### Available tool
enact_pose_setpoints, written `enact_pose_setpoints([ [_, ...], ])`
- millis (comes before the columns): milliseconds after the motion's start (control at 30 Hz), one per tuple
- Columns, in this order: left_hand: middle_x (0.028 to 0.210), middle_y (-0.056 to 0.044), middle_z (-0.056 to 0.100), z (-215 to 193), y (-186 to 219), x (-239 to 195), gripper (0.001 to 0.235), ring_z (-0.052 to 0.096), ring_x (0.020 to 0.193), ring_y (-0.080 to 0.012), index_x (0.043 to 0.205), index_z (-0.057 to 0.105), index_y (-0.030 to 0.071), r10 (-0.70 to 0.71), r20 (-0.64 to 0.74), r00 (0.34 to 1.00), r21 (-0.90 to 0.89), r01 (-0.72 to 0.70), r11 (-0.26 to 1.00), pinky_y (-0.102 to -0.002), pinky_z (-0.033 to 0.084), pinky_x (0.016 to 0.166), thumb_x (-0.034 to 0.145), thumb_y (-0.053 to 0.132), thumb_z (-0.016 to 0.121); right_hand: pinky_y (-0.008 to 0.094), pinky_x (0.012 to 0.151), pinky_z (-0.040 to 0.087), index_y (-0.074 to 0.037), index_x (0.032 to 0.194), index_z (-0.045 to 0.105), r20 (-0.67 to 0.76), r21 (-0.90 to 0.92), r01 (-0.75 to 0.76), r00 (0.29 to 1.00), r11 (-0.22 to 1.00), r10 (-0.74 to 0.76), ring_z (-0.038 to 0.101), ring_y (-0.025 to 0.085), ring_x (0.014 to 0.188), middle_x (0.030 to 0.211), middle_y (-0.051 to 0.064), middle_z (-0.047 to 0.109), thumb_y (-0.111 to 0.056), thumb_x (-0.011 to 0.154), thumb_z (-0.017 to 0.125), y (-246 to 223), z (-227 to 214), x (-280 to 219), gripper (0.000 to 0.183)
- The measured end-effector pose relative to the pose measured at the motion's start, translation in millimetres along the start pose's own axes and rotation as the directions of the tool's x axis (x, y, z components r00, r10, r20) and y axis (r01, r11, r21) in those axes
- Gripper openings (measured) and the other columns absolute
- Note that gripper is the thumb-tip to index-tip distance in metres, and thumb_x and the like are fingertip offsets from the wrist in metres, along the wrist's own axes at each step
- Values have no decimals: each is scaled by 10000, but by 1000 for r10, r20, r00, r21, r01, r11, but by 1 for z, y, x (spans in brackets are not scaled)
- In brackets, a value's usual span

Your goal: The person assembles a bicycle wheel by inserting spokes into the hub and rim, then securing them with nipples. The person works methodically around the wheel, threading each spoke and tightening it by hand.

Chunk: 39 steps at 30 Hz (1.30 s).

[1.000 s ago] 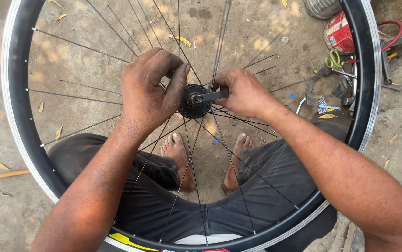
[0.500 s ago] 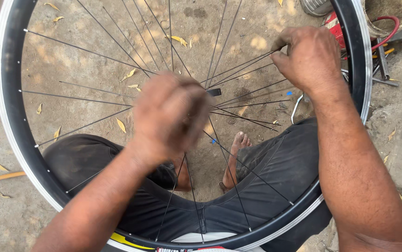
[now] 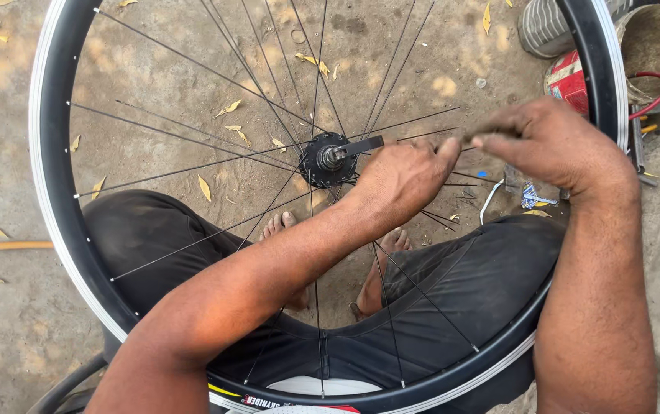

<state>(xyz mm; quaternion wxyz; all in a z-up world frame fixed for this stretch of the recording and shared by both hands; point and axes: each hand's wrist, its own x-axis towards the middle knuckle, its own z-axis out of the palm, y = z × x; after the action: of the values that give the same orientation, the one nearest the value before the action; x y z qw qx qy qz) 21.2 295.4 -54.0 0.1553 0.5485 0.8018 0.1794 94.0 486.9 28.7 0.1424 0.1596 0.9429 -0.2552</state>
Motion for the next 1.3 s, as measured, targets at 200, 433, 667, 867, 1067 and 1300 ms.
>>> enact_pose_setpoints([
  [200, 947, -180, 671, 11, 1, -1, 222, 740, 799, -328, 1153, 520, 29, 124, -137, 983, 68, -116, 991, -455, 588, 646, 959, 135, 547, 332, 546, 462, -73, 1171, 782, -261, -28, 29, 965, 999, -35, 568, 135, 597, 658, 57, 623, -234, 930, 817, -11, -5, -3, 292],
  [433, 1006, -132, 643, 6, 5, -18, 193, 694, 911, -281, 1076, 641, 72, 210, -190, 959, 120, -190, 974, -456, 548, 781, 935, 188, 581, 248, 643, 435, 7, 1084, 760, -545, -15, 374, 775, 928, -321, 565, 58, 697, 769, 28, 637, -38, 1011, 773, -8, -10, -11, 87],
  [667, 1102, -139, 603, -9, 18, -29, 229, 631, 1005, -256, 947, 718, 99, 263, -101, 959, 228, -235, 945, -426, 526, 798, 807, 242, 609, 217, 637, 449, 4, 1051, 752, -683, 49, 370, 690, 928, -239, 588, 44, 717, 823, -2, 656, -78, 1085, 780, 0, -12, -10, 93],
  [867, 1120, -86, 598, -3, 34, -51, 185, 622, 1082, -252, 972, 708, 62, 288, -179, 941, 111, -272, 956, -407, 510, 883, 896, 205, 618, 194, 700, 427, 27, 1094, 686, -655, 455, 390, 756, 800, 4, 528, 73, 730, 930, 62, 670, -70, 1136, 713, 15, -8, -27, 110],
  [1067, 1129, -89, 584, 3, 30, -49, 196, 617, 1048, -242, 999, 696, 58, 249, -389, 887, 31, -257, 966, -404, 494, 875, 877, 195, 627, 189, 753, 502, -26, 1107, 669, -664, 473, 448, 747, 758, -27, 604, 55, 789, 963, 20, 696, -96, 1141, 712, 24, -9, -22, 89],
  [1300, 1186, -123, 585, 2, 27, -49, 232, 599, 1069, -272, 1007, 696, 76, 355, -290, 888, 163, -320, 933, -424, 479, 848, 827, 206, 625, 259, 565, 400, -75, 883, 670, -776, 611, 563, 564, 556, 282, 526, 104, 605, 702, 5, 575, -105, 1101, 771, 60, -18, -59, 242],
])
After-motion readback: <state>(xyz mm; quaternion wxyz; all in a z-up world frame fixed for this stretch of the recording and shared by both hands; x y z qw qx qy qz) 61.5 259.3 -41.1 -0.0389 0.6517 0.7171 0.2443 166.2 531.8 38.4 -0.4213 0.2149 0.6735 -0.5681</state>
